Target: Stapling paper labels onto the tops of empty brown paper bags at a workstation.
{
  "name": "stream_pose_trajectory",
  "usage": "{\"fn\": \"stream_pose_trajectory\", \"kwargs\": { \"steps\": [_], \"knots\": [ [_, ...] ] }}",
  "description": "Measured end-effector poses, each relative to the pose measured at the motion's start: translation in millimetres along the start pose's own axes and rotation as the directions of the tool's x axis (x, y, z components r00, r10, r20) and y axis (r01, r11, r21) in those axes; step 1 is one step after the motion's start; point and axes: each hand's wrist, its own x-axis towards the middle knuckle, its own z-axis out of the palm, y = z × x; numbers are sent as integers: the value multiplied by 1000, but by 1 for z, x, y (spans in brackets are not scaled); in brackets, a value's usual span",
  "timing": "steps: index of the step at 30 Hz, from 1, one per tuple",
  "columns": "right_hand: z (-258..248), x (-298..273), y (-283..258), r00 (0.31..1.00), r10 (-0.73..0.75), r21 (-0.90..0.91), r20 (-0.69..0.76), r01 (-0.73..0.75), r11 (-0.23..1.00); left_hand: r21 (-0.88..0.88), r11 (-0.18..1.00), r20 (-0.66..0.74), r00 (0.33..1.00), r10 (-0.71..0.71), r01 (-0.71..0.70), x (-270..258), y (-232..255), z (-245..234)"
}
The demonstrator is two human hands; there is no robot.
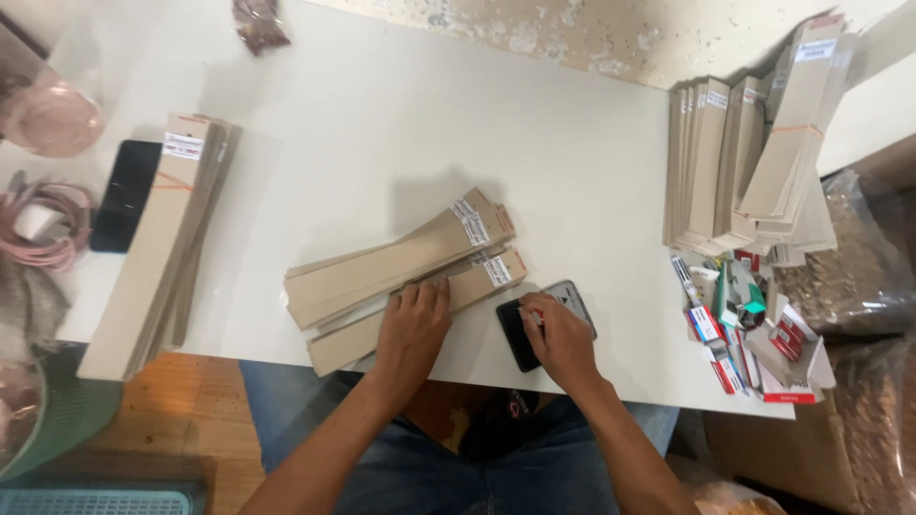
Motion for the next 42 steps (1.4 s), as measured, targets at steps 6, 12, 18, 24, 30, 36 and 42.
{"fn": "stream_pose_trajectory", "kwargs": {
  "steps": [6,12,18,24,30,36,42],
  "knots": [
    [7,-3,9,995,96,-46,6,-96,994,-58,998,-94,995,-34,28,2,-1,7],
    [14,-6,23,937,303,-21,176,-305,952,-64,997,-215,975,-61,48,3,2,32],
    [0,-3,0,939,288,-29,189,-287,957,-105,994,-165,985,-58,41,-2,-2,17],
    [0,-4,-4,942,285,-36,180,-283,958,-157,987,-175,983,-55,27,-5,-4,14],
    [3,-5,1,958,243,-17,151,-243,970,-114,993,-264,962,-66,36,-2,-3,18],
    [1,-4,-1,968,223,-44,113,-220,975,-117,993,-328,944,-39,0,-2,-7,4],
    [-3,-1,-4,946,271,-26,175,-271,962,-81,997,-370,928,-38,9,1,-7,10]
  ]
}}
